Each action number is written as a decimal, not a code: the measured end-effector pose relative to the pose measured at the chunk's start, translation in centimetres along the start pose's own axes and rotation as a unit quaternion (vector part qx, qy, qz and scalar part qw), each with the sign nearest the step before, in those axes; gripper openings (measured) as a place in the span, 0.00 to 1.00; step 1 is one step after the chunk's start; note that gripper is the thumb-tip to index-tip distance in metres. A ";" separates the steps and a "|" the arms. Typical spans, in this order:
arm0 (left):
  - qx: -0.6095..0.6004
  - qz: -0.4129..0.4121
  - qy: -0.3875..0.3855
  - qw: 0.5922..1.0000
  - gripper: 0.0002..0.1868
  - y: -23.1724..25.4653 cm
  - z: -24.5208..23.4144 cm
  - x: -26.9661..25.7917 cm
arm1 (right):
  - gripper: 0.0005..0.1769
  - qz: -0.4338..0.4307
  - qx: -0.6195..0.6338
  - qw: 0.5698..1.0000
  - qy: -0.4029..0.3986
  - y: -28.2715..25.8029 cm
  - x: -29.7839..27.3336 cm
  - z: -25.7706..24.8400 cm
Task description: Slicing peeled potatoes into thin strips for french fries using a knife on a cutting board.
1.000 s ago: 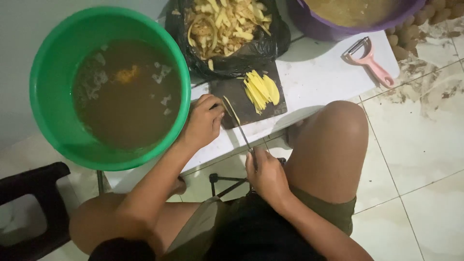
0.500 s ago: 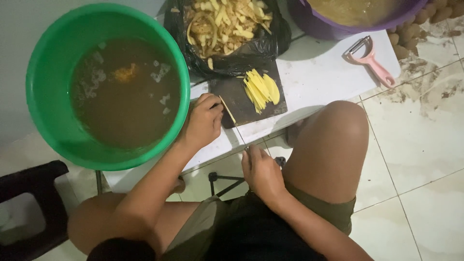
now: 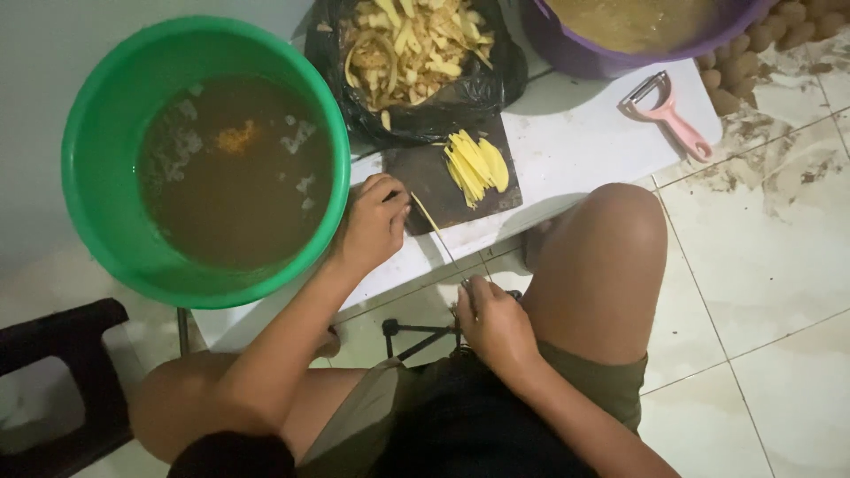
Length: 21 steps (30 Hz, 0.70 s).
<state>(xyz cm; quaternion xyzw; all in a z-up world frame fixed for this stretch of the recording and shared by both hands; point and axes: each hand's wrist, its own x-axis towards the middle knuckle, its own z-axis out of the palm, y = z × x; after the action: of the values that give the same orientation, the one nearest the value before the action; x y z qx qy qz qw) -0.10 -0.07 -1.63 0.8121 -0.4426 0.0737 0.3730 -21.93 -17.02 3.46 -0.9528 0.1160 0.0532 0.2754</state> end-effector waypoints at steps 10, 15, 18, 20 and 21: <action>-0.032 -0.047 0.020 0.998 0.04 1.7 -0.6 0.3 | 0.15 -0.001 0.013 0.994 0.105 0.1 1.7 -1.6; 0.035 -0.033 0.058 0.997 0.07 6.8 -3.3 2.1 | 0.18 0.001 -0.021 0.992 0.128 -0.8 2.7 -3.4; 0.105 0.057 0.078 0.990 0.13 6.9 -2.6 1.7 | 0.18 -0.005 -0.056 0.990 0.132 -0.9 2.5 -3.5; 0.119 0.064 0.063 0.989 0.16 7.4 -2.6 1.6 | 0.19 0.006 -0.048 0.991 0.124 -1.3 2.5 -3.9; 0.132 0.071 0.046 0.988 0.20 7.6 -2.6 1.6 | 0.20 0.017 -0.040 0.992 0.116 -1.4 2.5 -4.1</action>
<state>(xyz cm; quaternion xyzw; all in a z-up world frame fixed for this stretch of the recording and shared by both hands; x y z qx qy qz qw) -4.52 -1.90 5.04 0.8165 -0.4683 0.1950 0.2758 -19.03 -18.51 7.22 -0.9607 0.1616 -0.0487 0.2205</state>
